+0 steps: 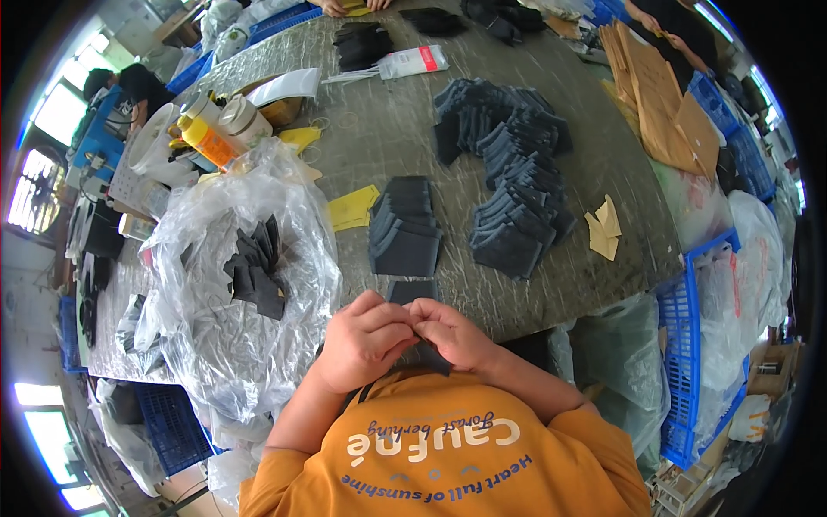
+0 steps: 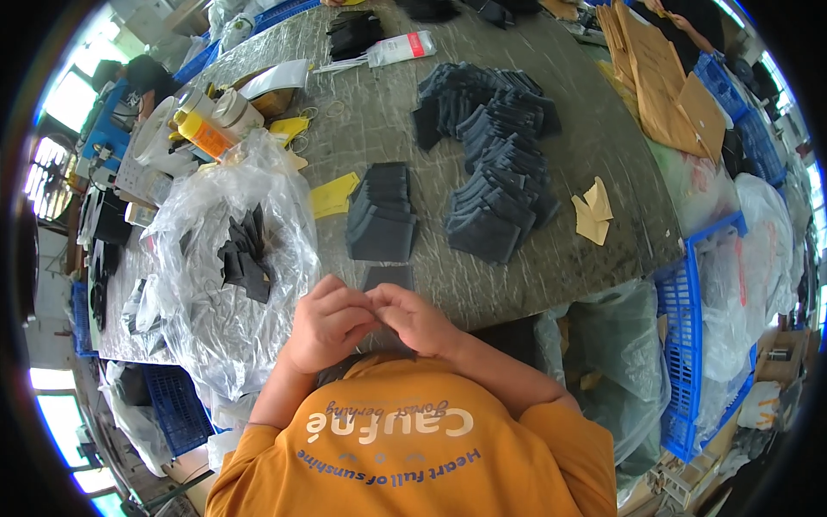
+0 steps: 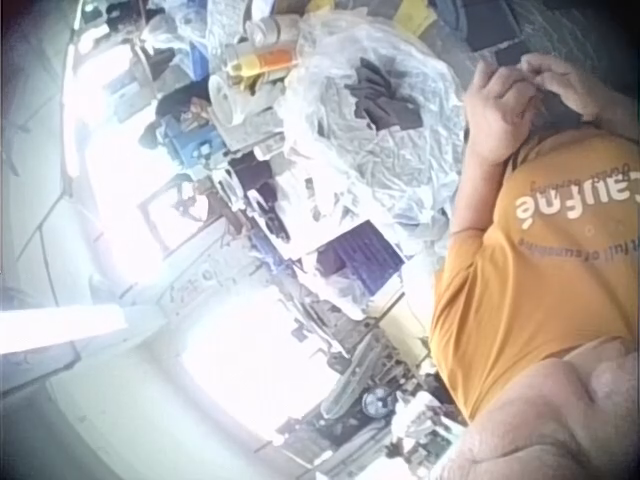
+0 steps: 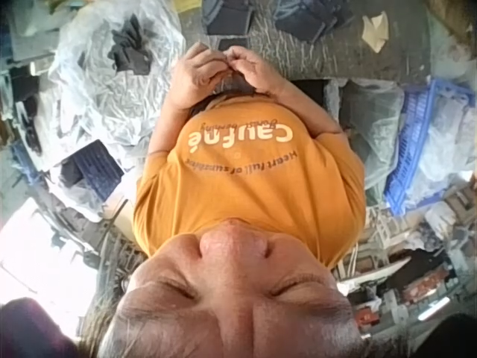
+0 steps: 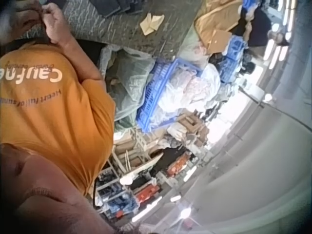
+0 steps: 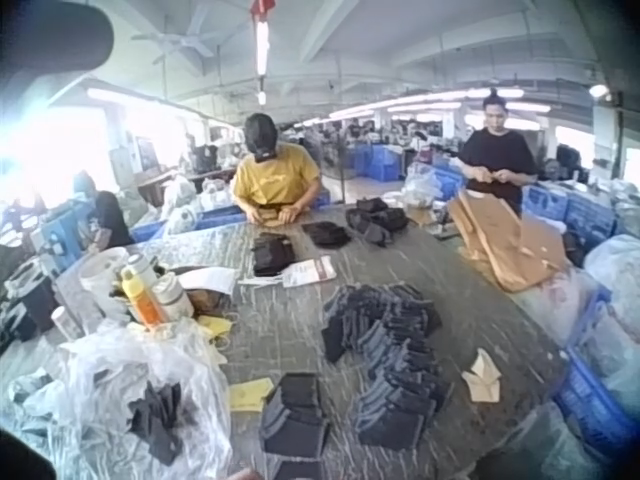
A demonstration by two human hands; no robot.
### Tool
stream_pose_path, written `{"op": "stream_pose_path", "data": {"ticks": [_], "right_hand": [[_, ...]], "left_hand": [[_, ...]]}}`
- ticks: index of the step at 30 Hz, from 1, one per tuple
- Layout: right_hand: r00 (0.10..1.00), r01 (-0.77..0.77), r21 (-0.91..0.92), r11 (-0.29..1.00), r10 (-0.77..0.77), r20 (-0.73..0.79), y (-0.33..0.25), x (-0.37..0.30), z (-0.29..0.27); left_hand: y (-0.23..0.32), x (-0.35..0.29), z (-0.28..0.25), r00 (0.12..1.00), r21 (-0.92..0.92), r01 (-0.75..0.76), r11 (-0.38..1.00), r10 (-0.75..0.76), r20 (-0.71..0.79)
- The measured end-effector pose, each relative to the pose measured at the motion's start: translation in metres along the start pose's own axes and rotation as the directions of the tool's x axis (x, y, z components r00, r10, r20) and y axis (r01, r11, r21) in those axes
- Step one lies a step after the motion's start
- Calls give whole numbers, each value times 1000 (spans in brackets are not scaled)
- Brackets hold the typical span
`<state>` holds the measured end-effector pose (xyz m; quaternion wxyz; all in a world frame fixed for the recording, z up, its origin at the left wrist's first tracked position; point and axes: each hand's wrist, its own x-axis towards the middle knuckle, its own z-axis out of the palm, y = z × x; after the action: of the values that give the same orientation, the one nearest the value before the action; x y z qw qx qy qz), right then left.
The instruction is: Manually inspect, align, and organize black shoe components from a stack onto a workspace.
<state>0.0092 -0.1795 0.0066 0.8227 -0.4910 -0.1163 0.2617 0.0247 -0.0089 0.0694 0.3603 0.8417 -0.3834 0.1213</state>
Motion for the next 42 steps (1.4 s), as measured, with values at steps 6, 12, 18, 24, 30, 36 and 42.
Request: {"op": "stream_pose_path", "data": {"ticks": [6,12,18,24,30,36,42], "right_hand": [[907,392,676,624,-137,-399,7,8,-46],[859,206,-954,219,-506,69,-5,-15,-38],[869,118,-993,30,-487,88,22,-23,-39],[848,161,-985,62,-519,106,23,-23,-41],[868,141,-988,61,-488,93,25,-25,-43],[880,131,-991,43,-464,96,26,-25,-41],[843,143,-989,-39,-518,142,23,-21,-39]], "left_hand": [[-17,-49,10,896,-187,379,906,-410,-170],[-34,-67,1,356,-559,783,275,-934,39],[-34,-46,16,320,-396,892,217,-923,215],[-43,-44,28,321,-342,913,223,-910,263],[-44,-42,30,303,-299,928,221,-916,263],[-45,-45,30,335,-300,920,253,-904,265],[-46,-45,31,334,-267,927,265,-906,260]]}}
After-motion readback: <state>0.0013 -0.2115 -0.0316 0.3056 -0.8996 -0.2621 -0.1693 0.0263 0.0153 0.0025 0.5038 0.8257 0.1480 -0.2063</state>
